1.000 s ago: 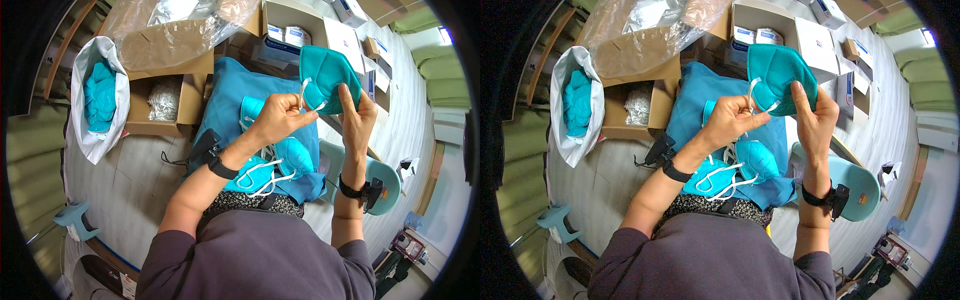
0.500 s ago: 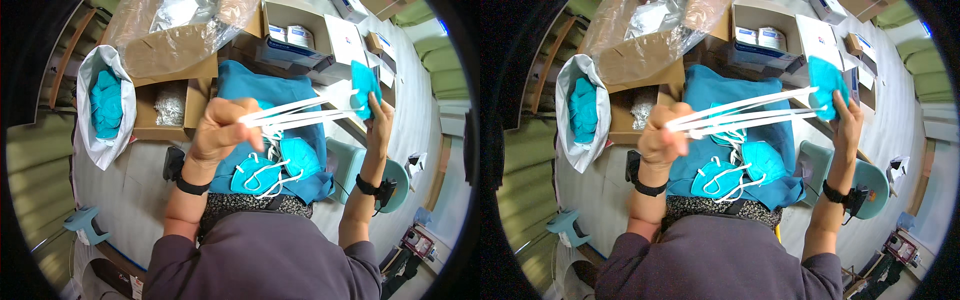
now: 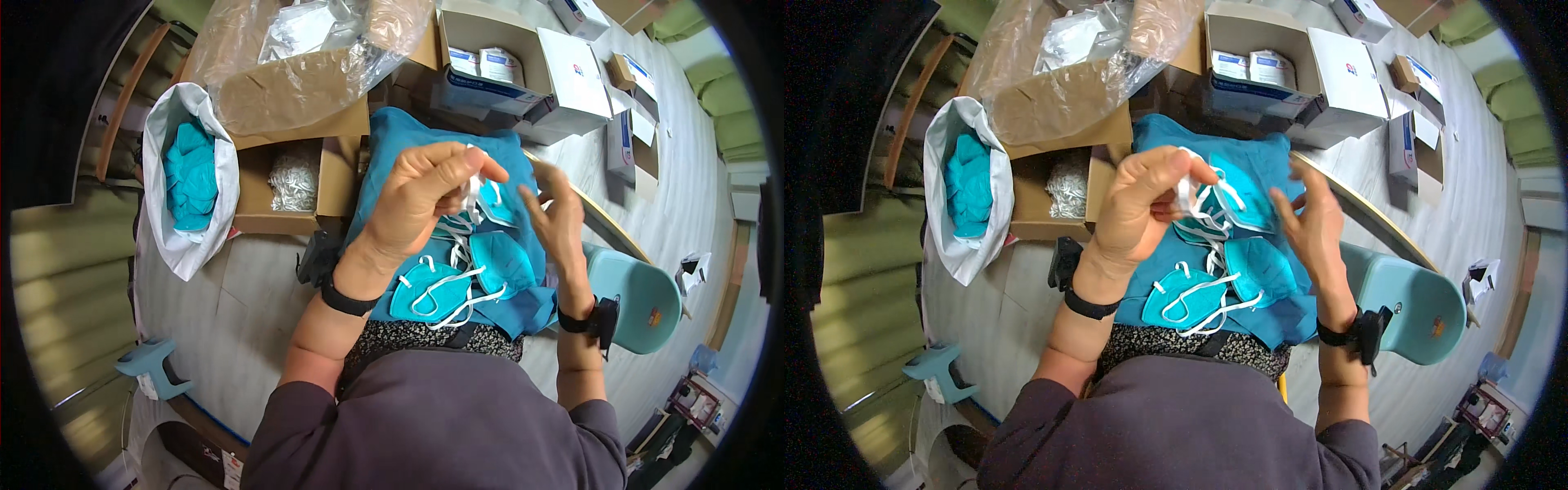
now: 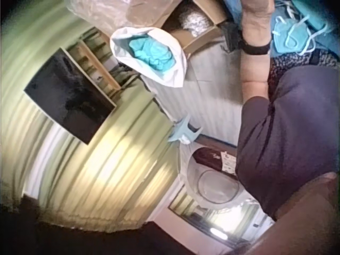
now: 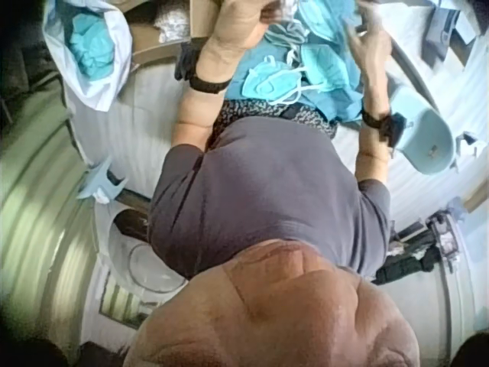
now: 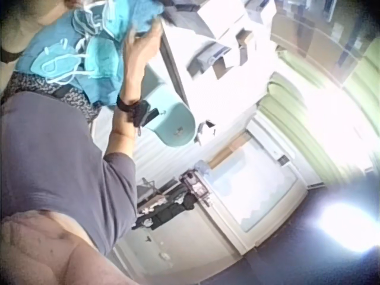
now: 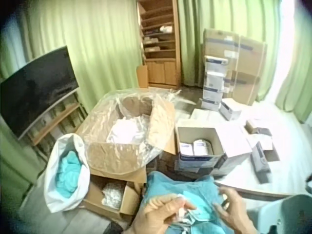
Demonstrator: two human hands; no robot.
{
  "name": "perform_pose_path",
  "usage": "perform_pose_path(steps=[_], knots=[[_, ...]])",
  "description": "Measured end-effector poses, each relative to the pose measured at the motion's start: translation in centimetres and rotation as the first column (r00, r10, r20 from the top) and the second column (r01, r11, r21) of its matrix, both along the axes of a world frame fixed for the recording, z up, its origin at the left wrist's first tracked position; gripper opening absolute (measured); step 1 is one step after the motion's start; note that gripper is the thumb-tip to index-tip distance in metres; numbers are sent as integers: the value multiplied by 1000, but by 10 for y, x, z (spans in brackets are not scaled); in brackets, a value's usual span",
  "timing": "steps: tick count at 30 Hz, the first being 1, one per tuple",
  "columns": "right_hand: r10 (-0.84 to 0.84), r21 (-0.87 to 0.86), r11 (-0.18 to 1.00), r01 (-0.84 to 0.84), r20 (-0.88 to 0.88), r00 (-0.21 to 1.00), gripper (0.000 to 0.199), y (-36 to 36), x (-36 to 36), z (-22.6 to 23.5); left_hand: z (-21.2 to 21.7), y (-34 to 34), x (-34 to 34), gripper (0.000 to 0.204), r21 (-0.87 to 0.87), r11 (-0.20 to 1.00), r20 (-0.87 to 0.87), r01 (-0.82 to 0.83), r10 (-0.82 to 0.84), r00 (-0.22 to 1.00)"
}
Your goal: The person is unpacking green surgical masks from cardboard boxes and plastic packaging for inspection.
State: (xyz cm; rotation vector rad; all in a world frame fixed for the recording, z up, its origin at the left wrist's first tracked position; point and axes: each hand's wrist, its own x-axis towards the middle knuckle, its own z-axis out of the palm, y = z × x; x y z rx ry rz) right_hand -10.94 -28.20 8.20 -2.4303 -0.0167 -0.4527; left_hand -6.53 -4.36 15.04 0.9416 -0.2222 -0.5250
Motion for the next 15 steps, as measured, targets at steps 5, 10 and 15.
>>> perform_pose_path(steps=[5, 10, 15], knots=[[492, 742, 622, -250, -122, 862, 53, 31, 3, 76, -1, -12, -11, 32, 81, 985, -123, 152, -141, 982], [515, 441, 767, -466, 10, 857, 19, 32, 13, 66, -3, -10, -16, 33, 102, 977, -131, 187, -174, 976], [391, 753, 629, -196, -88, 916, 16, 23, 1, 66, -16, -5, -20, 33, 100, 956, -94, 275, -266, 959]])
